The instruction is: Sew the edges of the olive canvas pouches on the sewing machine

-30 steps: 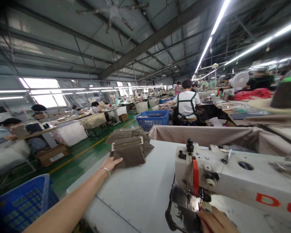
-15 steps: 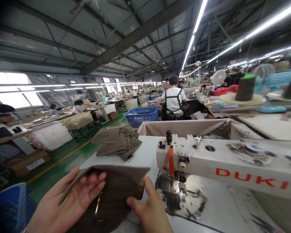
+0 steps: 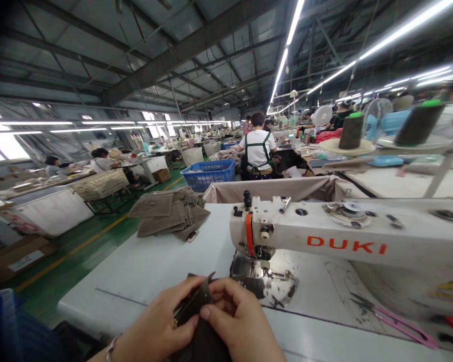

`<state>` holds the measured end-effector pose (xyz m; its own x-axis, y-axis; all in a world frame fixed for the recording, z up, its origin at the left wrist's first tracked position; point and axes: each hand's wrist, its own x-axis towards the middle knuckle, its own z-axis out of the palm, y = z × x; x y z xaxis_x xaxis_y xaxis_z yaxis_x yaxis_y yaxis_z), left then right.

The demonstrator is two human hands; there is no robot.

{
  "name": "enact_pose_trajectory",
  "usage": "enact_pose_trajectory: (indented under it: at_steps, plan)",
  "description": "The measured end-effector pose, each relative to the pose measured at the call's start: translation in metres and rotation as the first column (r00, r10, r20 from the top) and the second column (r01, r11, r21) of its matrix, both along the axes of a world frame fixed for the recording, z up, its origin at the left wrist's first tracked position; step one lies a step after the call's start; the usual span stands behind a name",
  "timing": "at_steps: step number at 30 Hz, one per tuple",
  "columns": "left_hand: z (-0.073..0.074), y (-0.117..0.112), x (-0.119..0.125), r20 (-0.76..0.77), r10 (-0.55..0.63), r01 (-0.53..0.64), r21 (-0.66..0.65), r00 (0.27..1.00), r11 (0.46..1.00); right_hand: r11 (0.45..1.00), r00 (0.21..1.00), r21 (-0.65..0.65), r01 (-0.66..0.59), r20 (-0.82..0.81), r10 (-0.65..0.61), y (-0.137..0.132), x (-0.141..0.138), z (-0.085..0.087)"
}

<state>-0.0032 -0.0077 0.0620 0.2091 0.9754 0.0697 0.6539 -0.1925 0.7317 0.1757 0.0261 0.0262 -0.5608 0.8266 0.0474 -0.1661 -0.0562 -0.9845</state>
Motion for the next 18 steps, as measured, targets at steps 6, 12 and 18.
enact_pose_trajectory:
  at_steps: [6,12,18]
  plan:
    - [0.005,-0.006,0.007,0.447,0.106,0.025,-0.276,0.888,0.961,0.845,0.889,0.518,0.133,0.315,-0.333,-0.005,0.025,0.007]
    - [0.004,-0.017,0.017,0.577,0.185,-0.032,-0.265,0.795,0.964,0.859,0.905,0.509,0.048,0.342,-0.253,-0.012,0.037,0.013]
    - [-0.005,-0.025,0.022,0.713,0.335,-0.103,-0.349,0.616,0.931,0.904,0.912,0.428,0.021,0.363,-0.193,-0.021,0.044,0.021]
